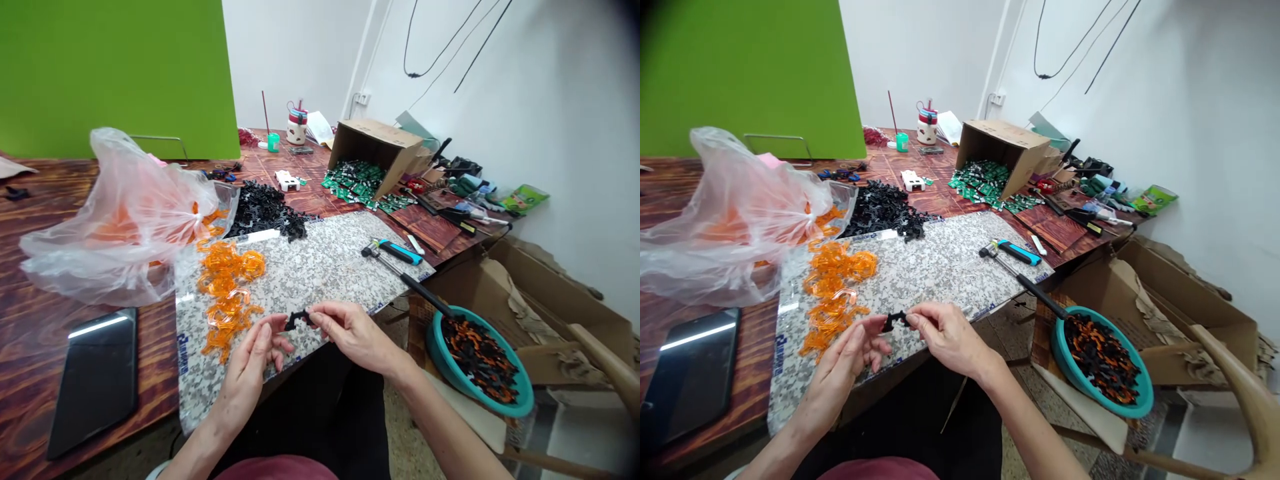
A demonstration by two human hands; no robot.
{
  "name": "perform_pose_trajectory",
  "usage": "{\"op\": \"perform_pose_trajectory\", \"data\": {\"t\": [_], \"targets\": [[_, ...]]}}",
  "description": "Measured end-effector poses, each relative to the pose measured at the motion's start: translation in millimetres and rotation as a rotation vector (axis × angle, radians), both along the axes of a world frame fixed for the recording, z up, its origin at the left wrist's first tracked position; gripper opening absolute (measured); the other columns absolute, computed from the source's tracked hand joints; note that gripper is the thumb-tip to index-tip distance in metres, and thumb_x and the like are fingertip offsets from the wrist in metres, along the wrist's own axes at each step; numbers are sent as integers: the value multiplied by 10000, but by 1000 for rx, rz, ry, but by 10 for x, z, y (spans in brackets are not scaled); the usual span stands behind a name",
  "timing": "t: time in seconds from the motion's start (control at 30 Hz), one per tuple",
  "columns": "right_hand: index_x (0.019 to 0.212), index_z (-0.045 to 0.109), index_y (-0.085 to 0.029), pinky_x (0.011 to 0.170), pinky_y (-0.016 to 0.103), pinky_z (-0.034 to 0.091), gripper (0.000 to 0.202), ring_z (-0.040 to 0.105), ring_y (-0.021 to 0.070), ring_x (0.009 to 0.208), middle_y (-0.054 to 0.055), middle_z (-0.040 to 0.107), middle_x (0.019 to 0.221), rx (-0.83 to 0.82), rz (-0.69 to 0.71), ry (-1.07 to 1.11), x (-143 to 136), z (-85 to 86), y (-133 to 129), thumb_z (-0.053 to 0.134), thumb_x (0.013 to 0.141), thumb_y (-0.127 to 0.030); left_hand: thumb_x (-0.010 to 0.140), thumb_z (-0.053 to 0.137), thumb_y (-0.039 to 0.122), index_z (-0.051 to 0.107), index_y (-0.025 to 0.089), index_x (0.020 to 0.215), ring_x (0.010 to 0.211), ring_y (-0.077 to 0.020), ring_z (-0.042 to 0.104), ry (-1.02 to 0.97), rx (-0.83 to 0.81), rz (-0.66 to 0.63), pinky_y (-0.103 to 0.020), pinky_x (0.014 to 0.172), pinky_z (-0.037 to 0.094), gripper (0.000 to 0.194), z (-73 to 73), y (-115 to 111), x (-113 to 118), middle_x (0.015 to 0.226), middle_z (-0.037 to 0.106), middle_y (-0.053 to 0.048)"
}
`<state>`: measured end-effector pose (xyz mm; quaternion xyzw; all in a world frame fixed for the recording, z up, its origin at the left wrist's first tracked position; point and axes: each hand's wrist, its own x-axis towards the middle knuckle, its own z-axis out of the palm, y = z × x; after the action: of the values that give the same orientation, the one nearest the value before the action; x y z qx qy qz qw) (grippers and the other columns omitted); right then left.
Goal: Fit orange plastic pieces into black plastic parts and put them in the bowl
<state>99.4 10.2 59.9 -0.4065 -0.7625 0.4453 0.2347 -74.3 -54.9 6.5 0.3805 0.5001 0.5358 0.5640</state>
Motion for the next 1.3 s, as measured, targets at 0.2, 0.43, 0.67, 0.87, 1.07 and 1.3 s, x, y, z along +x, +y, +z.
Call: {"op": "perform_pose_trajectory", "data": {"t": [0.2,0.43,0.67,0.87,1.07,1.3], "targets": [[941,636,-192,689,240,427,113,580,132,738,17,651,812,211,131,-159,17,192,-75,531,901,-190,909,512,374,633,230,1035,894,-189,562,480,181,-145,-259,753,427,226,101,-1,-61,944,613,-30],[829,617,-178,601,178,409,87,554,86,632,-28,617,699,165,130,-65,-38,241,-93,554,888,-174,870,550,420,693,205,797,648,-154,498,369,143,-351,-223,568,394,268,150,42,-12,653,536,3],[886,666,-179,730,266,430,129,588,142,764,31,670,855,338,-372,-302,512,-123,565,560,883,-252,788,657,449,734,150,807,498,-94,425,89,-102,-307,-191,456,327,310,135,80,23,557,554,10],[872,691,-185,750,299,419,112,562,165,756,52,643,865,325,-471,-442,779,-390,916,672,764,-204,741,722,381,744,128,776,511,-95,485,-102,-120,-184,-186,474,389,257,140,75,92,549,608,-7],[684,624,-186,658,273,385,110,528,159,676,17,605,691,314,-444,-451,740,-393,872,629,789,-218,732,743,328,746,135,814,566,-115,589,-263,-158,-165,-191,502,440,210,133,95,156,623,681,-30],[800,575,-198,585,244,405,190,525,134,603,1,590,689,347,-387,-218,309,-74,77,487,914,-322,796,679,339,765,151,928,634,-135,641,-244,-103,-90,-231,644,508,244,142,120,164,786,761,-62]]}}
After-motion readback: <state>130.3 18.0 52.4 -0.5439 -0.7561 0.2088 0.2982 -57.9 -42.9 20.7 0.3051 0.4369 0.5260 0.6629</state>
